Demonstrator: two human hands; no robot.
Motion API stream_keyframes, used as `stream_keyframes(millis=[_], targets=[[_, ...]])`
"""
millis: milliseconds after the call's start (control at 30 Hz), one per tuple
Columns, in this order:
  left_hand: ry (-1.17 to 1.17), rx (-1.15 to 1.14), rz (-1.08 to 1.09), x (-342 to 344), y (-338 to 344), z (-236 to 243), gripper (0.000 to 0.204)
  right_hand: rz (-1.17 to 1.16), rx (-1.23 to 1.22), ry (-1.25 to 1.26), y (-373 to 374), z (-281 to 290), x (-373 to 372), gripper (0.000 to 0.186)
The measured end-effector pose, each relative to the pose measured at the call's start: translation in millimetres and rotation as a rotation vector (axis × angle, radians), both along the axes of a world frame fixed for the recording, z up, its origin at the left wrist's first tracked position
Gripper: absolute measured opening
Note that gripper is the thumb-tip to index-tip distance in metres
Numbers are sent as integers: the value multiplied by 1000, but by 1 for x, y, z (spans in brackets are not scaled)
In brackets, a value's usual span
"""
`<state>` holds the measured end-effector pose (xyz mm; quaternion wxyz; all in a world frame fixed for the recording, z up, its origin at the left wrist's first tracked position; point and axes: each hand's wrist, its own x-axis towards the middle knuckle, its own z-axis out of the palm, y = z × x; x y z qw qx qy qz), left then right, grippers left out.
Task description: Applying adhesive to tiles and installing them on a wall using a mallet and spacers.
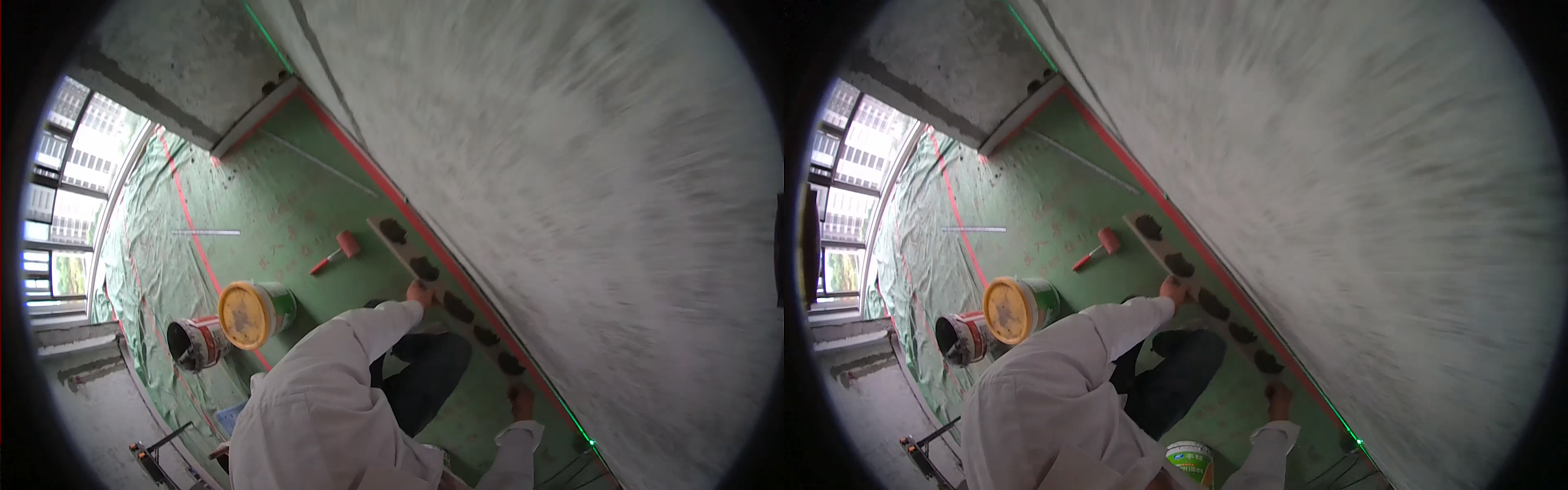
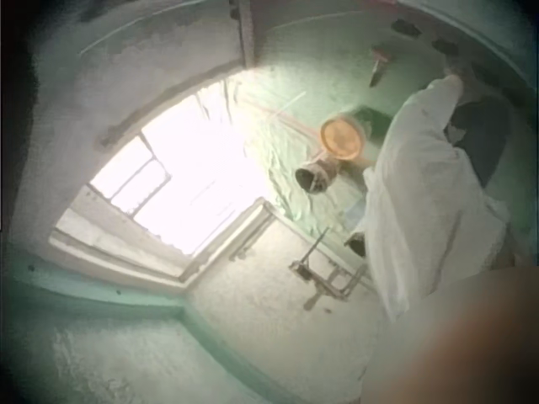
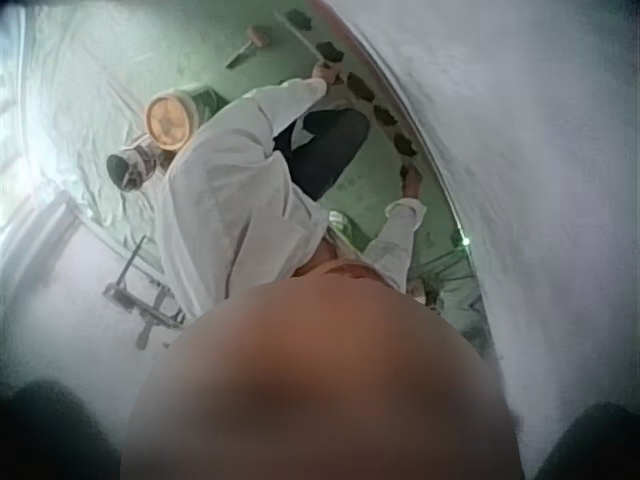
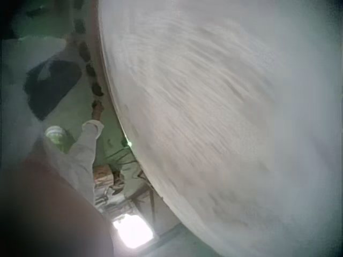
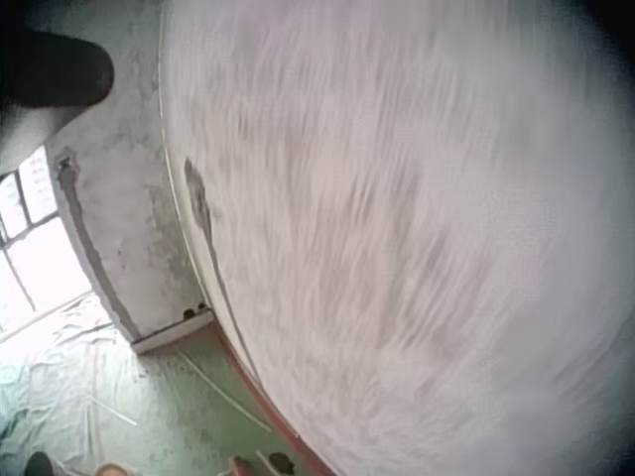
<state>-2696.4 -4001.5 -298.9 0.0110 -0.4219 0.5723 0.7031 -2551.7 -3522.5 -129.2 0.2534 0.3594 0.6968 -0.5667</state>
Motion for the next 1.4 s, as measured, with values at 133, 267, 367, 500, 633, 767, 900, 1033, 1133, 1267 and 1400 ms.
stream_keyframes(millis=[133, 267, 367, 500, 633, 767, 900, 1033, 1133, 1267, 1400], targets=[[-58, -179, -122, -34, 27, -81, 43, 262, 215, 107, 28, -119, -16, 31], [-196, 36, -67, -24, 48, -113, 33, 396, 398, 257, 36, -229, 26, 28], [-5, 211, -61, -67, 103, -142, 28, 396, 577, 400, 109, -268, 8, 25], [-59, 116, -91, -44, 53, -186, 27, 779, 669, 403, 39, -328, 13, 22], [-134, 155, -112, -53, 62, -192, 25, 261, 444, 128, 27, -344, 0, 22], [-118, 153, -95, -72, 96, -193, 23, -142, 261, -18, 79, -360, -1, 21], [-145, 39, -89, -73, 93, -209, 29, -300, 182, -76, 70, -390, -8, 21], [-163, -60, -97, -86, 104, -212, 23, -366, 99, 15, 85, -398, -22, 14], [-92, -219, -70, -91, 105, -207, 28, -353, 142, -24, 85, -413, -31, 14], [-259, -130, -218, -103, 99, -190, 35, -341, 140, -22, 101, -421, -23, 17], [-227, -51, -345, -109, 98, -195, 37, -344, 16, 17, 180, -398, -1, 16]])
